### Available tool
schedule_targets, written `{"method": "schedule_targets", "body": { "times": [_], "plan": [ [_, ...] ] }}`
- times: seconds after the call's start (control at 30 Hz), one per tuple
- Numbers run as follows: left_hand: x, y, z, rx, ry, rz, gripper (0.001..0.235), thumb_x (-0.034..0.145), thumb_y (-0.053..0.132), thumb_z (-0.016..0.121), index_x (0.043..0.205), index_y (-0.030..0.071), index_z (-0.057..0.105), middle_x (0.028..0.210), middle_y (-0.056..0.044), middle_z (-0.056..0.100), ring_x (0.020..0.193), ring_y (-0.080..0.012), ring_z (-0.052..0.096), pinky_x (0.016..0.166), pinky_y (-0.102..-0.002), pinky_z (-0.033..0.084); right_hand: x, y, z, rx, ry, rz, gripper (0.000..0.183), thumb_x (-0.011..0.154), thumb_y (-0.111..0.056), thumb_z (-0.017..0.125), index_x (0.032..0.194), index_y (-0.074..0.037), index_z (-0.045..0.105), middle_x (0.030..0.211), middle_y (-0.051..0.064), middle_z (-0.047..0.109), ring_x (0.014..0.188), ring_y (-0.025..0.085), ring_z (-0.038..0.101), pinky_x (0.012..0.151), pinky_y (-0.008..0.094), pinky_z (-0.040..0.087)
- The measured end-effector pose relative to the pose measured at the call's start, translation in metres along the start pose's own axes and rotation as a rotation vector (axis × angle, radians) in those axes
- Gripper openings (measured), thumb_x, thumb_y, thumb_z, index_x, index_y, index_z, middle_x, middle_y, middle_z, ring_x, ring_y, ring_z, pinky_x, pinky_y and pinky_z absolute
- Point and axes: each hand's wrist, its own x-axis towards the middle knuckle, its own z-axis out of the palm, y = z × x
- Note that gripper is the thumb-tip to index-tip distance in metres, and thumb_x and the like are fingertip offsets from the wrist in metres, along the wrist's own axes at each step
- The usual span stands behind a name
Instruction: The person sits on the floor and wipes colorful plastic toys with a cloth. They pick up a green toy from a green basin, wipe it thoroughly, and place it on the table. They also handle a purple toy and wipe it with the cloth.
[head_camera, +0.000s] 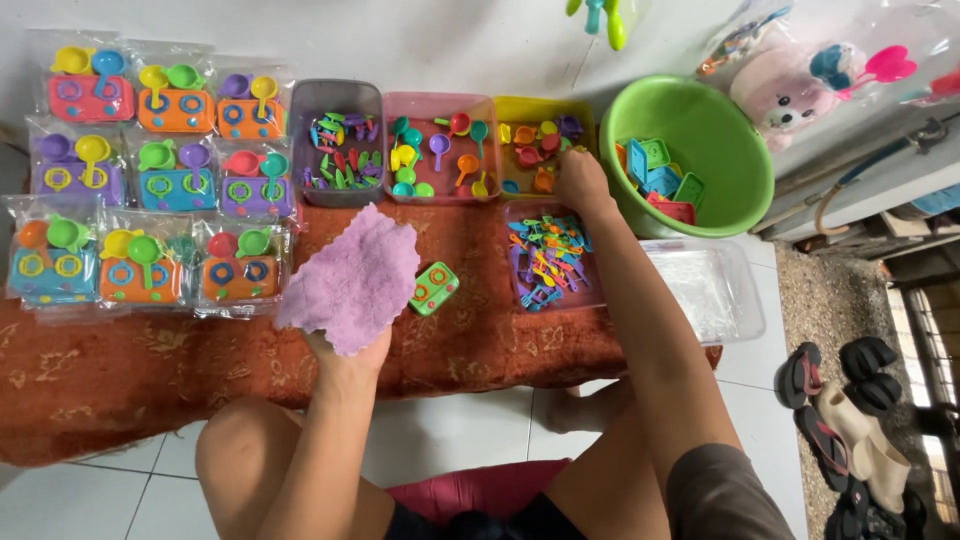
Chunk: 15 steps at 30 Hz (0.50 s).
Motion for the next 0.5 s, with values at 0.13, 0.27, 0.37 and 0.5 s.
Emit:
{"method": "schedule_targets", "body": {
  "times": [0.13,0.27,0.37,0.5],
  "plan": [
    [0.002,0.007,0.003,-0.054,0.037,0.013,0.024,0.099,0.02,0.061,0.116,0.002,0.065,0.1,-0.017,0.07,0.09,-0.0275,0.071,0.075,-0.038,0.057,0.01,-0.007,0.008,0.041,-0.149,0.117,0.041,0.07,0.002,0.069,0.108,-0.003,0.079,0.091,0.021,0.076,0.09,0.042,0.074,0.079,0.046,0.06],
    [0.0,0.014,0.003,-0.131,0.086,0.012,0.022,0.099,0.02,0.061,0.112,0.003,0.066,0.097,-0.015,0.07,0.088,-0.0265,0.07,0.073,-0.036,0.056,0.014,0.0,0.025,0.162,-0.155,0.168,0.041,0.074,-0.007,0.074,0.115,-0.007,0.078,0.098,0.022,0.075,0.104,0.041,0.071,0.092,0.05,0.057],
    [-0.002,0.017,0.007,-0.181,0.108,0.011,0.021,0.099,0.021,0.061,0.109,0.004,0.067,0.095,-0.015,0.07,0.086,-0.0258,0.07,0.072,-0.034,0.056,0.003,-0.017,0.011,0.183,-0.091,0.174,0.037,0.073,-0.004,0.07,0.109,-0.006,0.078,0.089,0.019,0.074,0.095,0.04,0.072,0.085,0.05,0.058],
    [-0.007,0.014,0.023,-0.262,0.119,0.026,0.019,0.098,0.021,0.06,0.106,0.005,0.068,0.093,-0.013,0.07,0.084,-0.0247,0.069,0.07,-0.032,0.055,-0.002,-0.005,0.015,0.266,0.018,0.119,0.028,0.074,-0.004,0.071,0.101,-0.004,0.078,0.08,0.016,0.072,0.082,0.042,0.072,0.071,0.053,0.056]
  ]
}}
